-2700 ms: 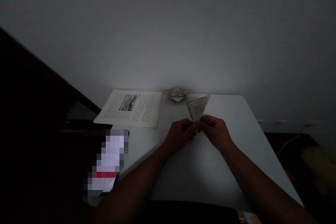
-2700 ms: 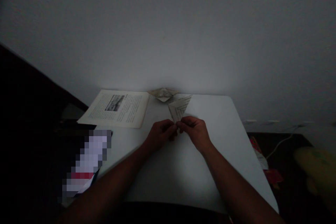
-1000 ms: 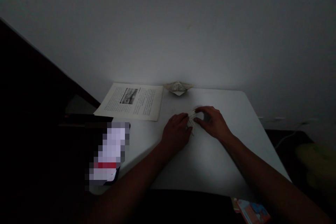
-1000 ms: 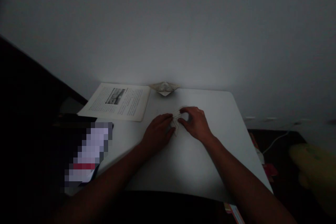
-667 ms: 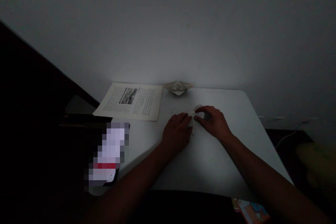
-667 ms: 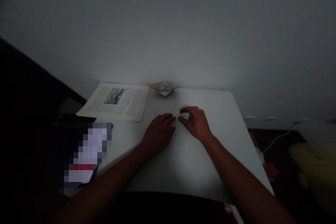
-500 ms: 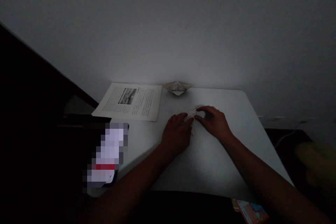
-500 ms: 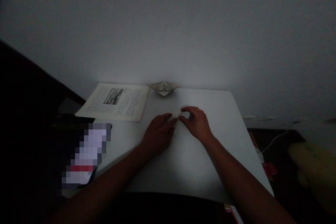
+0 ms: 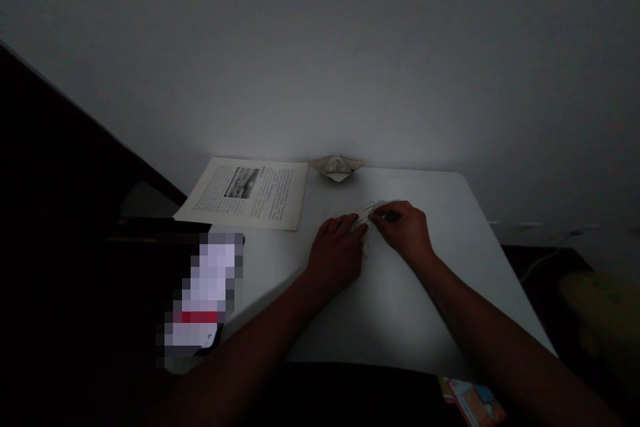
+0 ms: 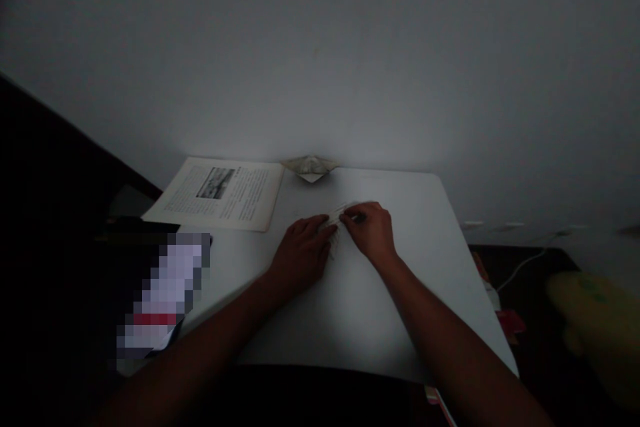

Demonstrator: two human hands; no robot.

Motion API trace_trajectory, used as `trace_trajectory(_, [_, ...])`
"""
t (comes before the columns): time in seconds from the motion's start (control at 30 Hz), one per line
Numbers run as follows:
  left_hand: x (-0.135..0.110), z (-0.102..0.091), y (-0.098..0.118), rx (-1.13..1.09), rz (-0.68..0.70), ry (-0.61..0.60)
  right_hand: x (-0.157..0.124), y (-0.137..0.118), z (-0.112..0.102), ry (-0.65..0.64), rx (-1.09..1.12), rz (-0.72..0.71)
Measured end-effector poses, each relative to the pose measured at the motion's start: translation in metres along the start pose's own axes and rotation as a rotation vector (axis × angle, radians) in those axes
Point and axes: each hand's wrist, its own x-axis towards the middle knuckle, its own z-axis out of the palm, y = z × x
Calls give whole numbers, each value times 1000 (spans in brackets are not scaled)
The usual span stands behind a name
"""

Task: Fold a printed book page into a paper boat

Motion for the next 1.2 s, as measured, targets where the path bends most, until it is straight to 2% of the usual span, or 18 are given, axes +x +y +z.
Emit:
trace_trajectory(0.2, [0, 2, -1, -13, 5, 23, 13, 3, 6, 47, -60, -5])
trace_trajectory(0.43, [-1, 3, -1, -10, 20, 6, 23, 5, 7, 41, -84, 8])
trace_trajectory(0.57, [-1, 2, -6, -24, 39, -13, 23, 8, 4, -11, -51, -90])
trace_trajectory(0.67, [0, -2, -13, -65, 41, -20, 19, 9, -4, -134, -12, -195])
trace_trajectory(0.73, [1, -6, -17, -71, 26, -8, 14, 8, -11, -180, -2, -208])
trace_trajectory(0.87, [5, -6, -20, -36, -20, 42, -6, -2, -21, -216, -39, -176])
trace_trajectory(1.03, [7, 1, -17, -43, 1, 97, -30, -13, -24, -255, -13, -135])
trace_trajectory(1.2, [7, 5, -17, -57, 38, 145, -22, -12, -15, -235, 14, -74])
